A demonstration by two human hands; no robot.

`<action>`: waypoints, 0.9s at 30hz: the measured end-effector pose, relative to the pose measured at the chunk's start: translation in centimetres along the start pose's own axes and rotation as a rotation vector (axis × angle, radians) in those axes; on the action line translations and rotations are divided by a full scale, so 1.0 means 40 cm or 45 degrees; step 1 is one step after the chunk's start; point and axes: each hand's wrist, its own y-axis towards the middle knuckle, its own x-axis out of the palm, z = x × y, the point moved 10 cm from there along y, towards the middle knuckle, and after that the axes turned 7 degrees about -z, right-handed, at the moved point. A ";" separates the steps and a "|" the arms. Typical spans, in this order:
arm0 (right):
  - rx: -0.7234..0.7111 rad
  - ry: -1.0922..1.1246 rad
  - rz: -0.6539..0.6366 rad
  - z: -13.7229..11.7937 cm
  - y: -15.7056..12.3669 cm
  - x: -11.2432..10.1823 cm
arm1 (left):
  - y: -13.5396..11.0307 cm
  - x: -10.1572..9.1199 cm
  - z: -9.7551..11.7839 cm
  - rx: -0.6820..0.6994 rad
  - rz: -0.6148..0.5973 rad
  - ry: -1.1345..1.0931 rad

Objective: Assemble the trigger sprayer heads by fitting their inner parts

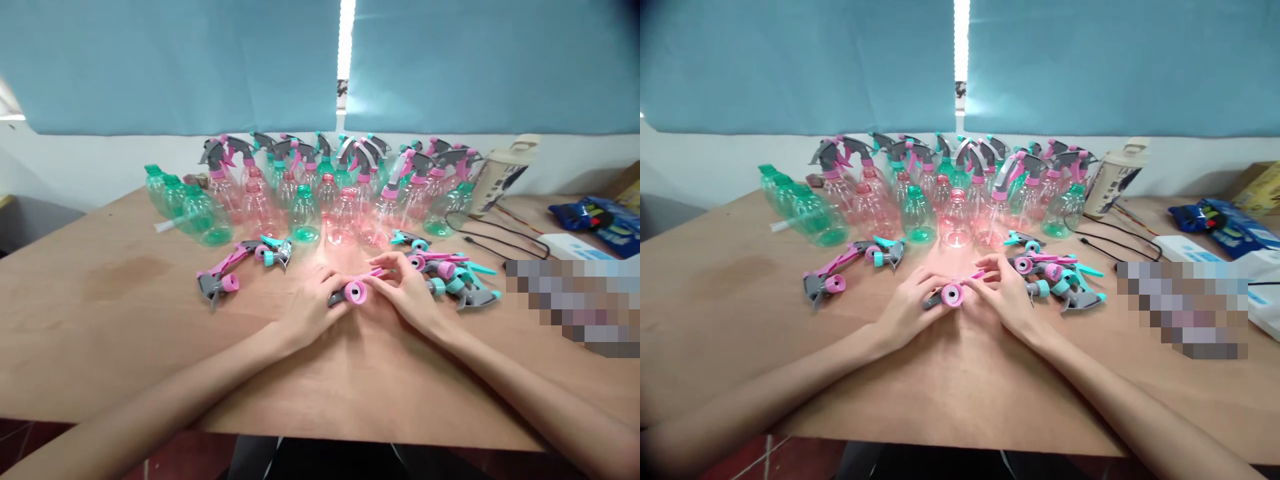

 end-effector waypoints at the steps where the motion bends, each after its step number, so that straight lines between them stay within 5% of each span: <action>1: -0.018 -0.064 0.071 -0.003 -0.006 -0.014 | 0.010 0.014 -0.003 0.015 -0.034 0.038; 8: -0.462 -0.530 0.285 -0.151 -0.073 -0.029 | 0.020 0.018 -0.031 -0.048 -0.007 0.084; 11: -0.593 -0.528 0.145 -0.179 -0.090 0.012 | 0.015 0.011 -0.035 -0.075 0.007 0.109; 15: -0.564 -0.427 -0.113 -0.156 -0.091 0.080 | 0.011 0.013 -0.033 -0.067 -0.005 0.138; 27: -0.581 -0.626 -0.025 -0.179 -0.114 0.084 | 0.000 0.005 -0.011 -0.030 0.019 0.146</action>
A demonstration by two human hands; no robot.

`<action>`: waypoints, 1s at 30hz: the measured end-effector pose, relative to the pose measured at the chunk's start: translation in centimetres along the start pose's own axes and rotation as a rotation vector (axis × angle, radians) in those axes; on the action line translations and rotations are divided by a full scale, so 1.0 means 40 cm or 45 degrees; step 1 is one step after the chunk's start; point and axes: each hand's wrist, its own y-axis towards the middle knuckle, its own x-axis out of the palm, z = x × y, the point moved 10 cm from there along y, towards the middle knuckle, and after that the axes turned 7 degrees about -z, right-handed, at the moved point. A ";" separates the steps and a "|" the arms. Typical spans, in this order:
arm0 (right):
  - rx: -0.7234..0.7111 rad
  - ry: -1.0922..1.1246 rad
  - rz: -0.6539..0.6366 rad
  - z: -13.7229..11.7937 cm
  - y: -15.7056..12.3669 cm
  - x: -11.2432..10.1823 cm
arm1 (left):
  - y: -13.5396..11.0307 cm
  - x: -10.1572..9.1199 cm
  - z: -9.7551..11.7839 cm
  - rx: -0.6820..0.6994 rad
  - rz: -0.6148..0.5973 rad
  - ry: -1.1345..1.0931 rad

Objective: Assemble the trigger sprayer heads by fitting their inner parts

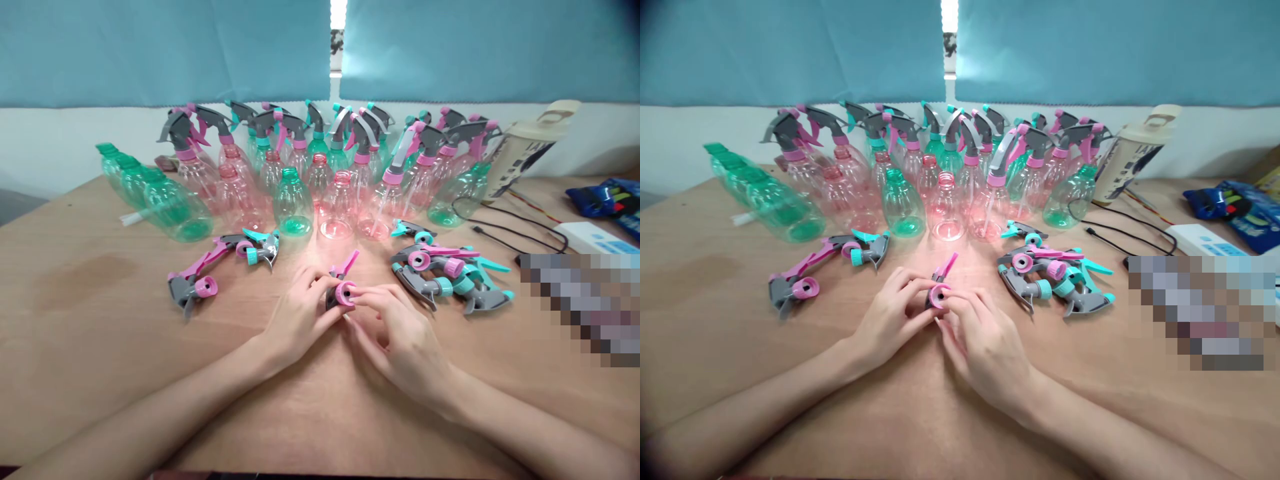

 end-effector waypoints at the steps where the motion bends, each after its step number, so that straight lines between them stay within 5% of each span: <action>1: 0.010 -0.027 0.003 -0.001 -0.001 -0.001 | -0.001 -0.002 0.001 -0.004 0.010 0.007; 11: 0.162 0.246 0.028 0.046 -0.002 0.002 | -0.011 -0.007 0.023 0.103 0.068 0.039; 15: 0.083 0.264 0.023 0.026 0.009 -0.008 | -0.017 -0.006 0.029 0.149 0.061 0.022; 19: -0.001 0.188 0.007 0.008 0.011 -0.003 | -0.017 -0.008 0.029 0.156 0.059 -0.004; 30: 0.164 -0.186 0.037 0.008 -0.007 -0.012 | -0.013 -0.011 0.017 0.077 0.098 0.025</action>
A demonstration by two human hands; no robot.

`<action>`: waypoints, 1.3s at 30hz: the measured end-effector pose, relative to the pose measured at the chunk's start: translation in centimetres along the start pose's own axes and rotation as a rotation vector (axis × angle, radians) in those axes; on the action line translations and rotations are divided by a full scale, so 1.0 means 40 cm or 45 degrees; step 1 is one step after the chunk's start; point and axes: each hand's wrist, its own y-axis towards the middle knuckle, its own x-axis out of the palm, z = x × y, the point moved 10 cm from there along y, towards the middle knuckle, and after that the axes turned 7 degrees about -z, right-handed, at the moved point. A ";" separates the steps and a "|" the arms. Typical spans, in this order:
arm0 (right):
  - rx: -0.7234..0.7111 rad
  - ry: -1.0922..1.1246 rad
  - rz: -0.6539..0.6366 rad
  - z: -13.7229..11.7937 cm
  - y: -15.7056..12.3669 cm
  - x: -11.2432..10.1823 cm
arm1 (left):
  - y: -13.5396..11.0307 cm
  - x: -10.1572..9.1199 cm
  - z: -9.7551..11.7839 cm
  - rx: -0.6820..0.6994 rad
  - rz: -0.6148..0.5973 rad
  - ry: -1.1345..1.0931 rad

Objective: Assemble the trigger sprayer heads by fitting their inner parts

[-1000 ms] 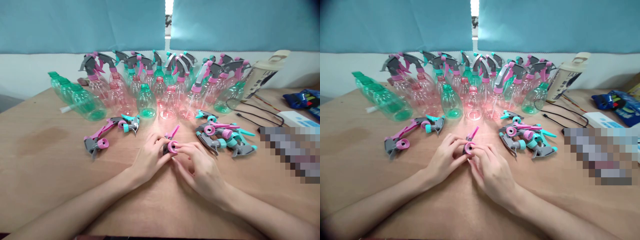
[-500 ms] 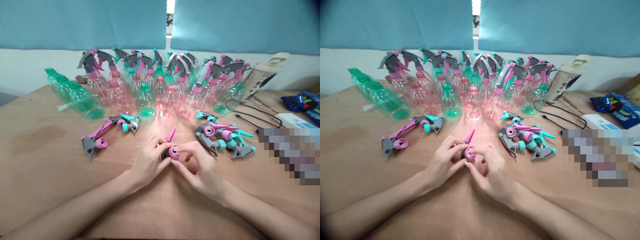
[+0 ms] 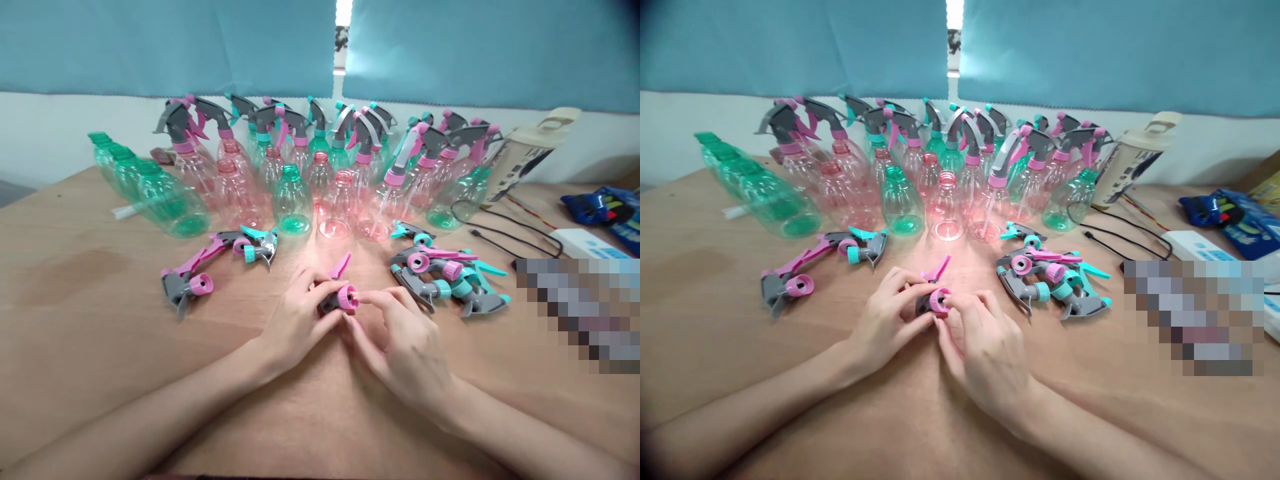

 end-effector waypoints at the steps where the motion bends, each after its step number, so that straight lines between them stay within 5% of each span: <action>1: 0.047 0.049 -0.015 0.010 -0.002 0.004 | 0.000 -0.001 -0.001 -0.006 0.005 0.005; 9: 0.404 0.806 -0.208 0.090 -0.002 0.062 | 0.000 -0.004 -0.004 -0.009 0.008 -0.033; 17: -0.081 0.397 -0.118 0.028 0.021 0.021 | 0.000 -0.002 -0.003 0.002 -0.017 -0.078; 22: -0.013 0.171 -0.009 0.025 0.012 0.003 | 0.003 0.000 -0.003 -0.027 -0.019 -0.061; 29: 0.222 0.682 -0.082 0.060 0.003 0.030 | -0.001 -0.012 0.000 0.000 0.019 -0.071; 33: 0.131 0.686 -0.093 0.050 0.010 0.023 | -0.001 0.000 0.022 0.106 -0.038 -0.083; 39: -0.068 0.305 -0.024 0.010 0.015 -0.007 | 0.003 0.014 0.028 0.123 -0.086 -0.064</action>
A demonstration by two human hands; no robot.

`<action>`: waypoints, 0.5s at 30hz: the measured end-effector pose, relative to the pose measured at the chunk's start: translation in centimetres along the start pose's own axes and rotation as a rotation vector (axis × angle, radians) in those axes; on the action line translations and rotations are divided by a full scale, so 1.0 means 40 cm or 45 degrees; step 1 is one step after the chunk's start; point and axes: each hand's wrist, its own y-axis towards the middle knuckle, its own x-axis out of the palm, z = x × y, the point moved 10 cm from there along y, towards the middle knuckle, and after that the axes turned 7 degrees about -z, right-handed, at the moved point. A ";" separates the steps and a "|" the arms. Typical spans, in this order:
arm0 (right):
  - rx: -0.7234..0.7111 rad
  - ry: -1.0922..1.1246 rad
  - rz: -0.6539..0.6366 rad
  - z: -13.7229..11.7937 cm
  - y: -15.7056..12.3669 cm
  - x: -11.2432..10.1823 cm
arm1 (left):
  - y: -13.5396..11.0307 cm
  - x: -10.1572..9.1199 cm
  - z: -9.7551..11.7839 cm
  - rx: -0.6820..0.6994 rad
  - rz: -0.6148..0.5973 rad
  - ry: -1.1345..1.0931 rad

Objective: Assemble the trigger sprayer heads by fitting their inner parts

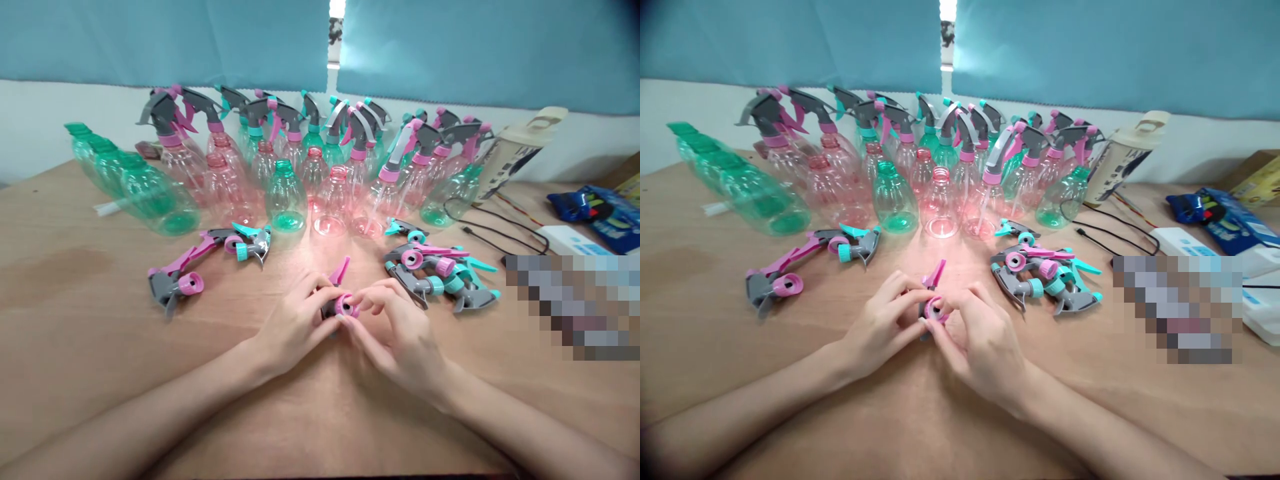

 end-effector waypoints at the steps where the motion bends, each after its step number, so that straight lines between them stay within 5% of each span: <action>1: -0.001 -0.056 0.000 -0.004 -0.002 0.001 | 0.000 -0.002 -0.007 -0.034 0.010 0.004; 8: 0.293 -0.038 -0.033 0.037 -0.026 0.017 | -0.005 -0.010 -0.020 -0.118 0.063 0.096; 12: 0.674 0.592 -0.142 0.102 -0.050 0.064 | -0.007 -0.022 -0.028 -0.177 0.118 0.247; 15: 0.768 1.016 -0.174 0.111 -0.050 0.093 | -0.009 -0.026 -0.035 -0.202 0.128 0.288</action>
